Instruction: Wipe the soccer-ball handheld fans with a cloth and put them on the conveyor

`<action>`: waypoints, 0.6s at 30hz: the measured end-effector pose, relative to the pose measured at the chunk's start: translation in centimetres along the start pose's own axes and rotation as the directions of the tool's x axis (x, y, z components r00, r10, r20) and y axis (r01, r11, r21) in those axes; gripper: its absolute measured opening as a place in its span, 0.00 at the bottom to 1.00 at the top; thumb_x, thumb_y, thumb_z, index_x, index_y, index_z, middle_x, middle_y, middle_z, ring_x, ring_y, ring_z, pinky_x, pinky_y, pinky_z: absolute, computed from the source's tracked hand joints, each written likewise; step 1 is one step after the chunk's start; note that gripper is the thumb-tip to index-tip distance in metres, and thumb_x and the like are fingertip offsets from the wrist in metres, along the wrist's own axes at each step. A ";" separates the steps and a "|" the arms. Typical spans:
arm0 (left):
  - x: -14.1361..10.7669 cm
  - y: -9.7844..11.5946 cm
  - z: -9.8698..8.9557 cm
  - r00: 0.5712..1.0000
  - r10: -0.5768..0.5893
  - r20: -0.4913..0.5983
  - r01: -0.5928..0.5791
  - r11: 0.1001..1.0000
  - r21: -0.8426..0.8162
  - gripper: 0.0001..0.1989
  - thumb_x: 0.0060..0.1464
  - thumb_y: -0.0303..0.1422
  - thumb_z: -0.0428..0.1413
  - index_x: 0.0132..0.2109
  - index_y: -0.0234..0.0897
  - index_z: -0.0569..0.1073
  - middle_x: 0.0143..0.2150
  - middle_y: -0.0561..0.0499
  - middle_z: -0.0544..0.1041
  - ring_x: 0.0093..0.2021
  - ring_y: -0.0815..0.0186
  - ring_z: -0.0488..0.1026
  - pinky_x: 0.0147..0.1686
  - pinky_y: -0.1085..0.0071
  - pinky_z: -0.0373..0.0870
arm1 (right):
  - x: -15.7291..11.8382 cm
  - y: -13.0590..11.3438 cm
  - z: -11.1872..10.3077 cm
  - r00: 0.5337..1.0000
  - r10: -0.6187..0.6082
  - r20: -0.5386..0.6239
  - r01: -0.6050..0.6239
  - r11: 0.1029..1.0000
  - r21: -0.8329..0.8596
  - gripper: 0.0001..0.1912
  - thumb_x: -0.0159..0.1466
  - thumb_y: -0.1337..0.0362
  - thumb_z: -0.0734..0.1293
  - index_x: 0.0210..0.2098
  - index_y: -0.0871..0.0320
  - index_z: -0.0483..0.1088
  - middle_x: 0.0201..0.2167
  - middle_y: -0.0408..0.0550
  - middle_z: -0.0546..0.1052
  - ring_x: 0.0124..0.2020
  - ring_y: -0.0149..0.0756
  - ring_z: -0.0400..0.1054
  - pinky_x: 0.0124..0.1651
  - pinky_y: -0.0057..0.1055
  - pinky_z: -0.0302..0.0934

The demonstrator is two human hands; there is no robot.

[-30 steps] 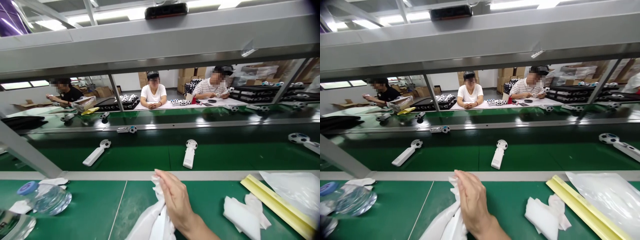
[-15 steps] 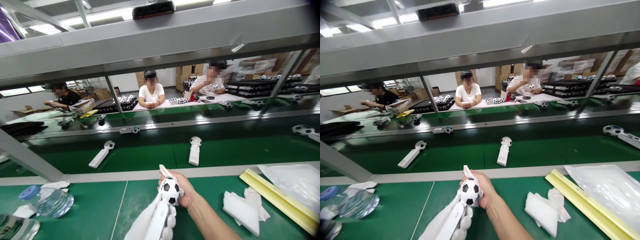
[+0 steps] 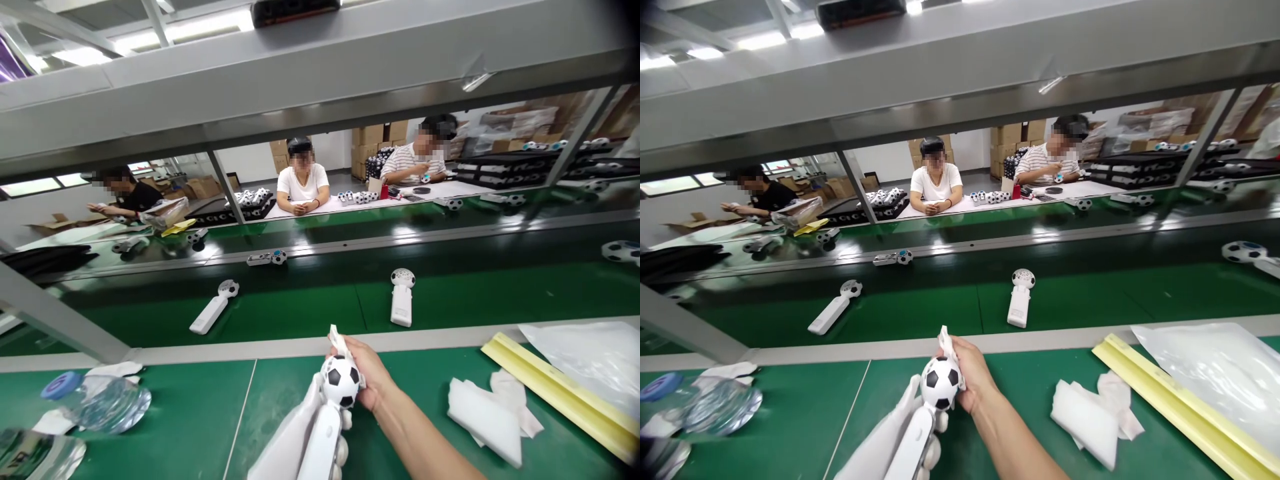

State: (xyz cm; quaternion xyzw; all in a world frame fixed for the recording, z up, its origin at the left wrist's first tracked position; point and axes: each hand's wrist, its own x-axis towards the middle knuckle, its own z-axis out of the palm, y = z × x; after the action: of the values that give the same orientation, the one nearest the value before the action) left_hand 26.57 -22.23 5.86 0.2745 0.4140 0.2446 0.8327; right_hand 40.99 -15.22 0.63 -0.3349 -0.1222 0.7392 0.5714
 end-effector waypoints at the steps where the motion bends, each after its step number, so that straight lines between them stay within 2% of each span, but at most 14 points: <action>1: 0.3 0.0 0.1 1.000 -0.020 0.010 0.021 1.000 -0.018 0.21 0.57 0.49 0.48 0.50 0.40 0.66 0.39 0.46 0.73 0.33 0.65 0.71 0.27 0.69 0.72 | 0.0 0.0 -0.1 1.000 -0.002 -0.007 0.002 1.000 0.002 0.13 0.45 0.65 0.73 0.29 0.63 0.69 0.17 0.43 0.70 0.18 0.29 0.62 0.22 0.24 0.56; 4: 1.3 0.0 0.2 0.996 -0.079 0.034 0.081 0.994 -0.073 0.19 0.56 0.48 0.49 0.40 0.35 0.70 0.25 0.49 0.71 0.23 0.69 0.69 0.19 0.75 0.68 | -0.1 0.0 -0.1 1.000 -0.005 -0.028 0.005 1.000 0.007 0.14 0.44 0.67 0.72 0.30 0.64 0.70 0.17 0.43 0.71 0.17 0.28 0.61 0.21 0.23 0.55; 7: 1.7 0.3 0.2 0.991 -0.122 0.058 0.129 0.984 -0.123 0.17 0.56 0.46 0.50 0.31 0.38 0.71 0.17 0.51 0.65 0.18 0.69 0.66 0.14 0.78 0.65 | -0.1 0.0 0.0 0.998 -0.012 -0.057 0.014 1.000 0.025 0.12 0.44 0.68 0.72 0.28 0.64 0.70 0.16 0.43 0.71 0.16 0.28 0.61 0.19 0.22 0.54; 9: 1.5 0.5 0.3 0.990 -0.123 0.068 0.132 0.980 -0.149 0.16 0.56 0.47 0.49 0.34 0.39 0.71 0.19 0.52 0.67 0.20 0.68 0.69 0.14 0.77 0.66 | 0.0 0.0 0.0 0.996 -0.020 -0.090 0.024 0.998 0.050 0.10 0.44 0.70 0.71 0.27 0.64 0.70 0.16 0.44 0.71 0.17 0.29 0.62 0.19 0.22 0.55; 11: 1.1 0.8 0.3 0.993 -0.102 0.067 0.112 0.978 -0.174 0.19 0.56 0.49 0.49 0.40 0.37 0.71 0.25 0.51 0.72 0.23 0.68 0.71 0.17 0.74 0.70 | 0.2 0.0 0.0 0.991 -0.024 -0.128 0.036 0.995 0.094 0.08 0.45 0.72 0.70 0.27 0.64 0.69 0.16 0.44 0.71 0.16 0.29 0.62 0.19 0.22 0.55; 15: 0.7 1.0 0.2 0.996 -0.074 0.053 0.084 0.972 -0.217 0.24 0.60 0.48 0.43 0.40 0.31 0.71 0.34 0.49 0.74 0.30 0.70 0.72 0.28 0.72 0.72 | 0.3 -0.4 -0.1 0.982 0.010 -0.191 0.034 0.974 0.222 0.05 0.48 0.74 0.67 0.25 0.62 0.67 0.14 0.43 0.69 0.16 0.29 0.63 0.20 0.22 0.59; 18: 1.1 0.6 0.0 0.996 -0.082 0.045 0.091 0.969 -0.232 0.21 0.59 0.46 0.47 0.44 0.31 0.70 0.37 0.48 0.73 0.32 0.69 0.72 0.33 0.69 0.72 | 0.1 -0.7 0.1 0.978 0.049 -0.204 0.015 0.954 0.301 0.05 0.52 0.74 0.66 0.25 0.61 0.65 0.15 0.43 0.69 0.18 0.31 0.65 0.27 0.27 0.65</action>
State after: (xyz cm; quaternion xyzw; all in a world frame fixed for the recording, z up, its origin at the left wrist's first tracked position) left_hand 27.06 -21.16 5.66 0.1606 0.3792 0.2502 0.8763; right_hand 41.44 -14.83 1.06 -0.3207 0.0553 0.7149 0.6188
